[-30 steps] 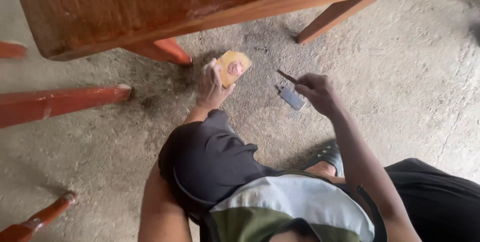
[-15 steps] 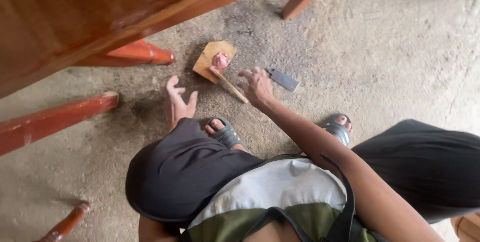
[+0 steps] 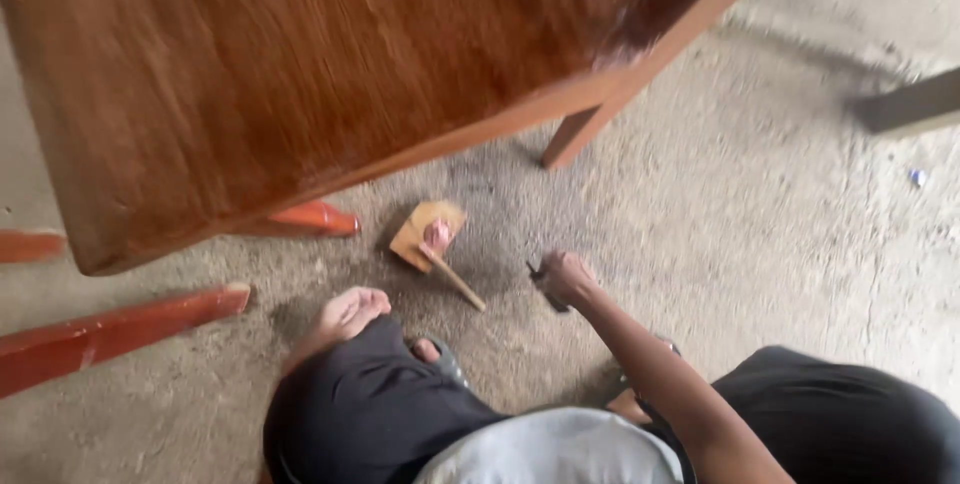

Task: The person applies a pinkish filler paste to a damaged corner of a wooden chair using a small stick. They then use a metal scraper to smooth the filler and remove excess material from the chair's surface.

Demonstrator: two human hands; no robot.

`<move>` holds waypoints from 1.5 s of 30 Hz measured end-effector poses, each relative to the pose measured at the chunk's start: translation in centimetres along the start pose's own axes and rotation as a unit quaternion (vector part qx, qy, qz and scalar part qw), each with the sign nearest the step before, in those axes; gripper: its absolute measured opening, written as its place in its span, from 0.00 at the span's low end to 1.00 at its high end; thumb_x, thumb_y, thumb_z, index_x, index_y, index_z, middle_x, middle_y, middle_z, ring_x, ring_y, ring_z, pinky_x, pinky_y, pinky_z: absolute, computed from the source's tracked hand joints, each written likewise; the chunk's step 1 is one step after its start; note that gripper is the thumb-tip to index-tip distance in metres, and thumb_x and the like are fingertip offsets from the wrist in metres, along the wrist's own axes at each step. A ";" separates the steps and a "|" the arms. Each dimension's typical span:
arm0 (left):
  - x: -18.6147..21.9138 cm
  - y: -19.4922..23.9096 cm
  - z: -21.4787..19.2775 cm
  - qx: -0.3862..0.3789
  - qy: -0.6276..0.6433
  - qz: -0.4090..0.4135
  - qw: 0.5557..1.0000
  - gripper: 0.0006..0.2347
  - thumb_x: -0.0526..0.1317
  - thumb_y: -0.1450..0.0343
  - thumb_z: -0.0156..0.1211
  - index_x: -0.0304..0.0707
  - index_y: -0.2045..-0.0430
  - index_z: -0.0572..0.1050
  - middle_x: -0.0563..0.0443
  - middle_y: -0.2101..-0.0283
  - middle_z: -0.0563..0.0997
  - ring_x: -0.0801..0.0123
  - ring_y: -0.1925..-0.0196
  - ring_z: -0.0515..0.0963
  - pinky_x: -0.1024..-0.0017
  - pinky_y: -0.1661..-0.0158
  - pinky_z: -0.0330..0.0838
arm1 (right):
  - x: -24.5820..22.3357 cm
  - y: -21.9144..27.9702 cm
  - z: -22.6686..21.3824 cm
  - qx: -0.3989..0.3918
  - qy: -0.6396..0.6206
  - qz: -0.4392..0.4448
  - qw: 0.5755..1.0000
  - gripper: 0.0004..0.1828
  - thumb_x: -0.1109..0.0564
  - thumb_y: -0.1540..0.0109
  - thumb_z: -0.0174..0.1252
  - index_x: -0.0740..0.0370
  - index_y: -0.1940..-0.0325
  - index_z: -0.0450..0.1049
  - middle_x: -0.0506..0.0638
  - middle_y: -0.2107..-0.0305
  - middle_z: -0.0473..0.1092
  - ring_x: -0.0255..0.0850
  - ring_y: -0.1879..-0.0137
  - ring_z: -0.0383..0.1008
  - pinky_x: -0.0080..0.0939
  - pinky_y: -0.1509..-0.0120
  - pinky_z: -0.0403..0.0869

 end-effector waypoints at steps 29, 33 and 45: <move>36.9 4.9 19.0 -0.191 0.014 0.172 0.966 0.18 0.51 0.23 0.54 0.34 0.65 0.81 0.54 0.75 0.82 0.82 0.79 0.71 0.81 0.79 0.64 | -19.3 30.2 -30.0 0.483 0.244 -0.510 0.669 0.28 0.42 0.39 0.61 0.58 0.41 0.70 0.55 0.44 0.70 0.49 0.40 0.72 0.54 0.41 0.73; 35.3 4.5 19.8 -0.288 0.174 0.037 0.941 0.14 0.48 0.25 0.60 0.32 0.63 0.81 0.54 0.77 0.80 0.81 0.80 0.71 0.81 0.79 0.61 | -18.0 31.0 -31.1 0.308 0.334 -0.591 0.666 0.27 0.52 0.40 0.63 0.64 0.38 0.72 0.55 0.44 0.71 0.46 0.42 0.74 0.48 0.41 0.73; 37.1 5.5 15.7 0.081 -0.095 0.358 0.925 0.23 0.52 0.21 0.51 0.46 0.89 0.68 0.63 0.84 0.70 0.81 0.84 0.68 0.81 0.83 0.59 | -26.6 33.0 -42.1 0.393 0.549 -0.378 0.634 0.07 0.58 0.35 0.58 0.60 0.58 0.81 0.46 0.76 0.73 0.31 0.74 0.70 0.28 0.78 0.66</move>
Point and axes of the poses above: each hand's wrist, its own y-axis away from the middle knuckle, its own z-axis out of the palm, x = y × z, the point moved 2 cm from there along -y, towards the middle knuckle
